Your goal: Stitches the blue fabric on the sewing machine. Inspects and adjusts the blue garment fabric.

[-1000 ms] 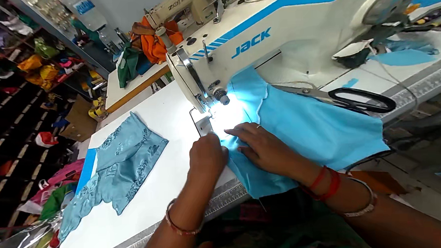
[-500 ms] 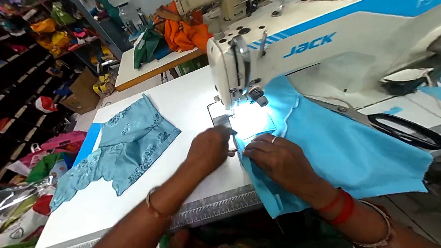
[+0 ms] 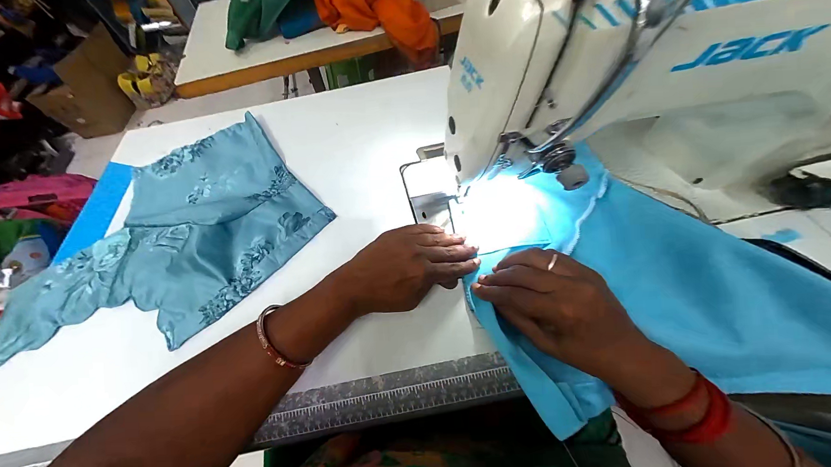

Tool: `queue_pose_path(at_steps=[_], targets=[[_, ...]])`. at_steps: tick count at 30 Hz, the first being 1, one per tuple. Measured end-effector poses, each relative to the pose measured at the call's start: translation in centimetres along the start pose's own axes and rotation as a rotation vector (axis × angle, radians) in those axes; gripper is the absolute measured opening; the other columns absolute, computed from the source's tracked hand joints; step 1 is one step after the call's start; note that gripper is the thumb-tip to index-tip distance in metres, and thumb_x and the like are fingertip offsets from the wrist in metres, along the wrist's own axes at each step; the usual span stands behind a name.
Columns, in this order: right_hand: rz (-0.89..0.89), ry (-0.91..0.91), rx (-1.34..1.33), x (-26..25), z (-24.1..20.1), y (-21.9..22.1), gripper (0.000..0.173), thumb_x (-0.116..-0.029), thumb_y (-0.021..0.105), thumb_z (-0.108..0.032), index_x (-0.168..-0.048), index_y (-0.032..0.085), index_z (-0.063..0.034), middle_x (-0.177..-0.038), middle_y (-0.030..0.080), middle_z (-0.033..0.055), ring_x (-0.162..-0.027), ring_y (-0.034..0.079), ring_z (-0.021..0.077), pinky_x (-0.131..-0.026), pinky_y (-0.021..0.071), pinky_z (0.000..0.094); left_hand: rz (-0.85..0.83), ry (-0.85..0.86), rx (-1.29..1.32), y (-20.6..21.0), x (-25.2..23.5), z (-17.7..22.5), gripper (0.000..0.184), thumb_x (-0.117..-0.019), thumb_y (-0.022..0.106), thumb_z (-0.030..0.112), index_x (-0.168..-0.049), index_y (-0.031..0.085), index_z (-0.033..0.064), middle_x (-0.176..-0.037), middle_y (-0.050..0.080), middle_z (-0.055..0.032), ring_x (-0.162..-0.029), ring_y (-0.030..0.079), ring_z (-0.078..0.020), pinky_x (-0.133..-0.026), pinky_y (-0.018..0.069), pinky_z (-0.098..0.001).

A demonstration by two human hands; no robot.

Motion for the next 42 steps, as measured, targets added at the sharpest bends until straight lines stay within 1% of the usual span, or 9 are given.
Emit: queue_pose_path(at_steps=[4,8,10,21,28,32,35,38,42], targets=[[-0.056,0.02,-0.037,0.1,0.3,-0.6,0.028,-0.1006,0.053,-0.024,-0.1,0.081,-0.018,-0.102,0.076,-0.0025,-0.107,0.066,0.0159,-0.091,0.0508,0.0316,-0.012,-0.004,0.065,-0.2,-0.4,0.0,0.037,-0.098,0.048,0.009,-0.122,0.075,0.0082,-0.127,0.073,-0.0082,-0.126,0.064,-0.0228,-0.111,0.045,-0.0355],[-0.135,0.321,0.18,0.9,1.5,-1.5,0.046,-0.1034,0.042,-0.039,-0.122,0.07,-0.0064,-0.123,0.068,0.014,-0.121,0.06,0.0371,-0.096,0.0455,0.0574,-0.046,-0.044,0.115,-0.5,-0.7,0.0,0.038,-0.0962,0.048,0.007,-0.123,0.075,0.0075,-0.127,0.073,-0.0082,-0.127,0.064,-0.0225,-0.111,0.0453,-0.0351],[-0.167,0.418,0.214,1.6,2.3,-1.4,0.048,-0.1027,0.039,-0.038,-0.122,0.069,-0.0062,-0.127,0.067,0.0155,-0.123,0.058,0.0411,-0.093,0.044,0.0613,-0.059,-0.059,0.117,-0.6,-0.8,0.0,0.038,-0.0953,0.048,0.007,-0.122,0.076,0.0077,-0.127,0.073,-0.0075,-0.126,0.065,-0.0221,-0.11,0.0452,-0.0354],[-0.244,0.431,0.254,1.4,3.7,-1.5,0.043,-0.1026,0.036,-0.026,-0.122,0.067,-0.0048,-0.131,0.064,0.0176,-0.125,0.059,0.042,-0.095,0.0448,0.0622,-0.054,-0.1,0.135,-0.6,-1.4,-0.6,0.039,-0.0931,0.054,0.006,-0.125,0.075,0.0107,-0.128,0.072,-0.0065,-0.126,0.065,-0.0226,-0.11,0.0442,-0.0409],[-0.285,0.398,0.232,0.1,5.6,-1.3,0.038,-0.1015,0.04,-0.016,-0.124,0.065,-0.0002,-0.135,0.061,0.0204,-0.128,0.056,0.0434,-0.1,0.0446,0.0622,-0.087,-0.159,0.109,-0.6,-1.8,-1.4,0.043,-0.0918,0.053,0.0,-0.131,0.07,0.005,-0.134,0.069,-0.0106,-0.13,0.062,-0.0262,-0.114,0.0408,-0.0417],[-0.302,0.351,0.25,-0.6,6.4,-1.1,0.036,-0.1013,0.041,-0.015,-0.124,0.065,-0.0009,-0.132,0.062,0.0216,-0.125,0.058,0.0451,-0.097,0.0462,0.0632,-0.076,-0.146,0.049,0.0,-1.7,-2.0,0.043,-0.0926,0.054,0.004,-0.133,0.068,0.0042,-0.136,0.067,-0.0116,-0.131,0.061,-0.0272,-0.114,0.0401,-0.0426],[-0.324,0.298,0.239,-1.0,5.9,-2.0,0.035,-0.1013,0.047,-0.018,-0.125,0.067,-0.0011,-0.134,0.062,0.0213,-0.128,0.057,0.0446,-0.103,0.0433,0.0639,-0.072,-0.145,0.014,0.2,-1.6,-2.0,0.041,-0.0953,0.055,0.01,-0.134,0.067,0.0042,-0.137,0.067,-0.0114,-0.132,0.06,-0.0268,-0.115,0.0401,-0.042],[-0.275,0.242,0.137,-1.2,2.4,-3.6,0.03,-0.097,0.05,-0.016,-0.111,0.075,-0.0049,-0.123,0.066,0.0176,-0.12,0.059,0.0407,-0.098,0.0474,0.0568,-0.04,-0.151,0.002,0.5,-1.4,-1.8,0.041,-0.0966,0.051,0.009,-0.134,0.067,0.003,-0.137,0.067,-0.0128,-0.133,0.06,-0.0273,-0.115,0.0401,-0.0416],[-0.209,0.287,-0.066,1.4,0.2,-2.8,0.03,-0.0954,0.053,-0.023,-0.104,0.08,-0.013,-0.104,0.069,0.0015,-0.102,0.063,0.0166,-0.089,0.0534,0.0288,-0.057,-0.216,0.011,-0.1,-1.4,-0.7,0.042,-0.096,0.051,0.004,-0.135,0.065,0.0001,-0.138,0.065,-0.0168,-0.133,0.059,-0.0321,-0.116,0.0393,-0.0436]])
Point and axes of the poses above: each hand's wrist, its own x-axis away from the middle knuckle, its own y-axis out of the palm, z = x × y, the point moved 5 cm from there along -x, towards the middle knuckle
